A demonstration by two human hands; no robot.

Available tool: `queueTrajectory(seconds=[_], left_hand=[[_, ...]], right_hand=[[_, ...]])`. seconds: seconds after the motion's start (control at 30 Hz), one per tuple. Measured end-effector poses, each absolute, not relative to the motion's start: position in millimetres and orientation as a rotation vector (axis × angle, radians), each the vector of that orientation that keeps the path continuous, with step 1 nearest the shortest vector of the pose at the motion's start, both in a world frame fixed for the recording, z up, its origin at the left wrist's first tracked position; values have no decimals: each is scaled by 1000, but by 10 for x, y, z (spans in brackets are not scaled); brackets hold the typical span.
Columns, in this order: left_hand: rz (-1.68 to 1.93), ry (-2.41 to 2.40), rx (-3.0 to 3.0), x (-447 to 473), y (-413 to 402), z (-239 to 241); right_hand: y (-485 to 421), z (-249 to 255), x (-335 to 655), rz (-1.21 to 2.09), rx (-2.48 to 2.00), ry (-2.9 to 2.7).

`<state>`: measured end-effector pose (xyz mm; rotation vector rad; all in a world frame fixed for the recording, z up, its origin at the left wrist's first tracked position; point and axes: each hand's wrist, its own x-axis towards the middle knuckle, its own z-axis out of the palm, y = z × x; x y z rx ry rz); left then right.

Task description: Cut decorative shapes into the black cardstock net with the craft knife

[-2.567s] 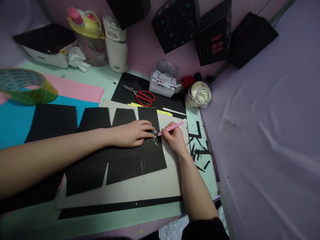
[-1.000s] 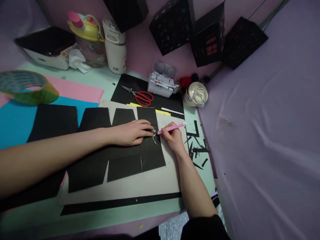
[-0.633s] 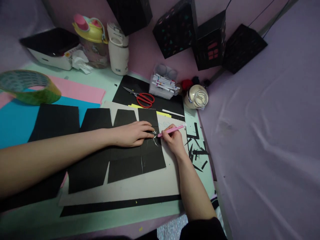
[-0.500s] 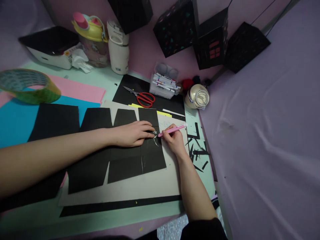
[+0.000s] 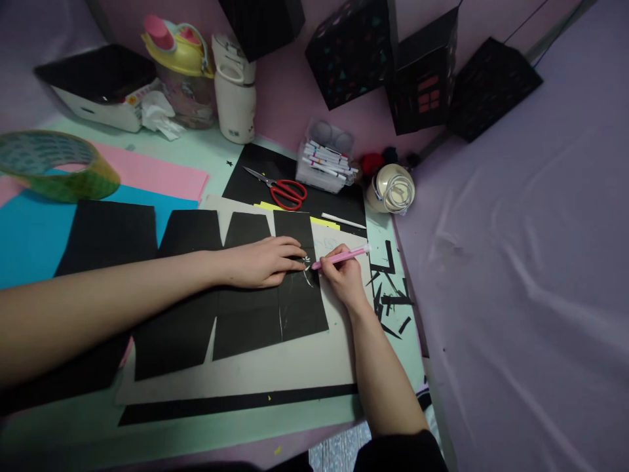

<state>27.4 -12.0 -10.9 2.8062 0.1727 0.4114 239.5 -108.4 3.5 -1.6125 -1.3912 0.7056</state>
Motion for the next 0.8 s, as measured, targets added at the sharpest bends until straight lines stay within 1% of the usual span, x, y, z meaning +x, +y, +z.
queueTrajectory(seconds=[0.17, 0.33, 0.47, 0.7, 0.8], left_hand=[[423, 167, 2810, 277, -115, -109], [410, 177, 2803, 278, -122, -100], [391, 178, 2806, 276, -123, -95], [403, 173, 2802, 278, -118, -104], [403, 174, 2806, 278, -118, -113]], right_hand=[[-1084, 21, 2390, 650, -1599, -1345], [-1089, 28, 2390, 729, -1591, -1319], [-1087, 9, 2400, 672, -1593, -1405], [-1084, -23, 2409, 664, -1586, -1384], [-1083, -11, 2402, 608, -1597, -1398]])
